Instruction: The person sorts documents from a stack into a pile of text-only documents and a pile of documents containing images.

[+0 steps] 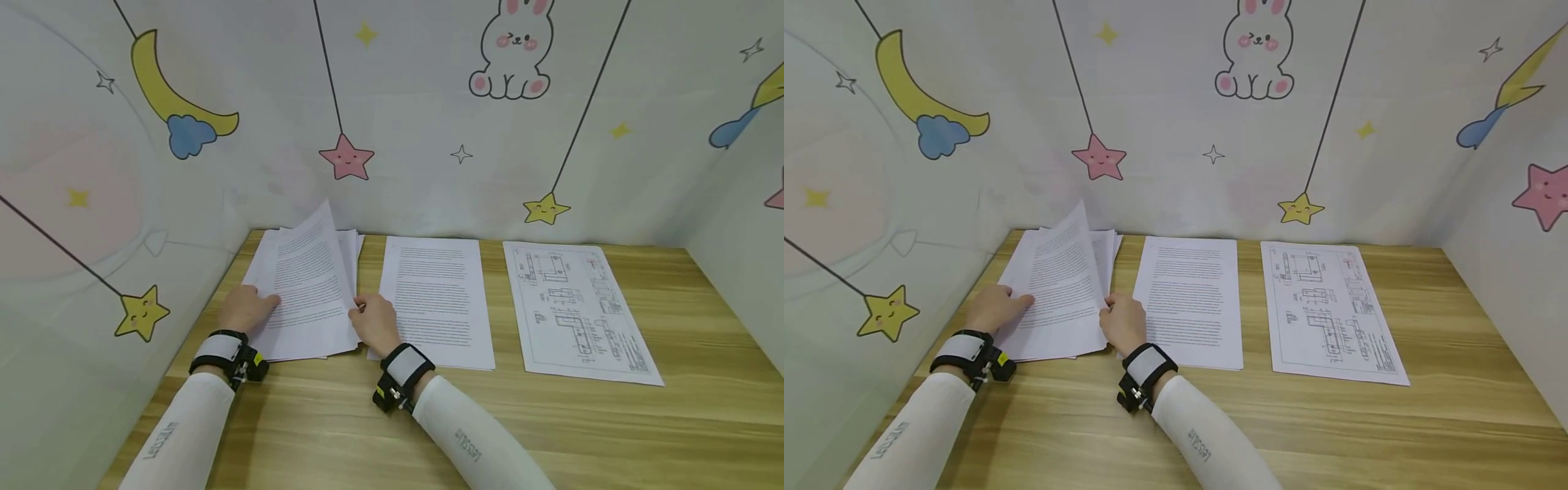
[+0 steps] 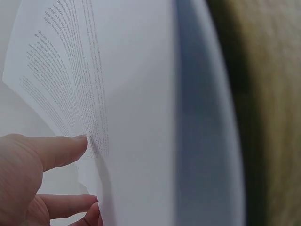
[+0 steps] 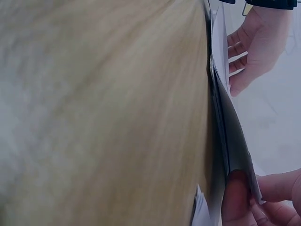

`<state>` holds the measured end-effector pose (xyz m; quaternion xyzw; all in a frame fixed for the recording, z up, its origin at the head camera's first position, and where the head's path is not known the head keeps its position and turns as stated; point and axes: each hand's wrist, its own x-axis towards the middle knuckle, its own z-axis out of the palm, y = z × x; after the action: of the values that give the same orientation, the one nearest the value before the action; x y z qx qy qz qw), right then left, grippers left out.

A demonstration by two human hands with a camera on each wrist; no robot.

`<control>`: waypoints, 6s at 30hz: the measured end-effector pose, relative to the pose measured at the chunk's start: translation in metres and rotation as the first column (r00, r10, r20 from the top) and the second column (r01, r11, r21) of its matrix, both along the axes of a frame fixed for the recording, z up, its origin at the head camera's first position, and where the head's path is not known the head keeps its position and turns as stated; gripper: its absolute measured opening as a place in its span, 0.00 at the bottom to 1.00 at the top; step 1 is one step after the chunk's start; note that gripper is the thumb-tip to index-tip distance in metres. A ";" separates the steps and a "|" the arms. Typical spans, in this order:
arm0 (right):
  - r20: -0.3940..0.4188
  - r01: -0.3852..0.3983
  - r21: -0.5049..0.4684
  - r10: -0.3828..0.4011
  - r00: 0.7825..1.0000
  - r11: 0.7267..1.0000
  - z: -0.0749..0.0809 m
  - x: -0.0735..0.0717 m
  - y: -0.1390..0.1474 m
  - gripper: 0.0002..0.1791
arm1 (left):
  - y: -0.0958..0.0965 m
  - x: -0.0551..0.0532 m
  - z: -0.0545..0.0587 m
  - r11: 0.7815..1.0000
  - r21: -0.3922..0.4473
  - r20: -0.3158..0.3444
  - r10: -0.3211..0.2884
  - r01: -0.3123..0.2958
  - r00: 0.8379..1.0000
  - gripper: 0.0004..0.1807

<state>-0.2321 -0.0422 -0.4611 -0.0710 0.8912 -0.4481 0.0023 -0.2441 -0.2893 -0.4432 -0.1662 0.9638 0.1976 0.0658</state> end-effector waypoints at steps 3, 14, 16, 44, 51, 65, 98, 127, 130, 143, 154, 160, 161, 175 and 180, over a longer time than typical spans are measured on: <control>-0.008 0.013 0.019 -0.013 1.000 1.000 0.001 -0.001 0.001 0.12 | 0.000 0.000 0.000 1.000 0.004 -0.002 0.001 -0.001 1.000 0.36; 0.051 0.027 -0.038 -0.025 0.998 0.999 0.002 -0.005 0.016 0.10 | 0.001 -0.001 0.006 1.000 0.029 0.005 0.009 -0.009 1.000 0.36; 0.059 0.027 -0.043 -0.024 0.998 0.999 0.001 -0.005 0.019 0.09 | 0.000 -0.001 0.007 0.999 0.036 0.001 -0.004 0.004 1.000 0.36; 0.197 0.007 -0.157 0.025 0.980 0.988 -0.007 -0.009 0.026 0.12 | -0.014 -0.026 0.009 0.921 0.371 -0.011 0.137 -0.123 0.991 0.42; 0.229 0.036 -0.192 0.010 0.973 0.981 -0.006 -0.010 0.022 0.12 | -0.017 -0.018 0.010 0.819 0.557 -0.020 0.179 -0.137 0.984 0.44; 0.279 0.043 -0.267 0.035 0.960 0.963 -0.007 -0.009 0.017 0.18 | -0.029 -0.012 0.010 0.783 0.616 -0.124 -0.002 0.079 0.992 0.33; 0.288 0.009 -0.736 0.301 0.909 0.677 0.039 -0.025 0.072 0.32 | 0.038 -0.003 0.069 0.707 0.649 -0.284 -0.117 0.280 0.952 0.30; 0.243 0.232 -0.164 -0.189 0.952 0.959 0.040 -0.025 0.188 0.23 | 0.171 -0.038 0.028 0.657 0.683 -0.223 -0.227 0.318 0.948 0.24; 0.266 0.238 -0.141 -0.195 0.944 0.961 0.035 -0.027 0.195 0.23 | 0.179 -0.041 0.021 0.669 0.672 -0.193 -0.254 0.316 0.948 0.26; 0.229 0.164 -0.005 -0.158 0.960 0.986 0.012 -0.035 0.210 0.21 | 0.191 -0.051 -0.003 0.740 0.636 -0.106 -0.198 0.219 0.975 0.27; 0.231 0.125 0.118 -0.150 0.961 0.985 0.006 -0.042 0.210 0.25 | 0.195 -0.053 -0.013 0.852 0.481 -0.120 -0.170 0.207 0.978 0.23; 0.188 0.112 0.189 -0.148 0.971 0.976 0.005 -0.042 0.207 0.23 | 0.194 -0.051 -0.016 0.891 0.399 -0.148 -0.172 0.218 0.974 0.19; 0.182 0.112 0.198 -0.148 0.972 0.974 0.005 -0.043 0.207 0.23 | 0.194 -0.052 -0.017 0.898 0.379 -0.159 -0.177 0.226 0.971 0.18; 0.198 0.093 0.213 -0.137 0.971 0.973 0.004 -0.045 0.210 0.25 | 0.203 -0.052 -0.017 0.967 0.112 -0.164 -0.208 0.227 0.964 0.20; 0.180 0.104 0.226 -0.146 0.973 0.968 0.005 -0.043 0.208 0.24 | 0.201 -0.051 -0.019 0.967 0.092 -0.174 -0.221 0.239 0.960 0.16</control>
<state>-0.2752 0.1654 -0.4563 0.0307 0.9326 -0.3529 0.0690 -0.2953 -0.0880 -0.4618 -0.0325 0.9662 0.2551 0.0187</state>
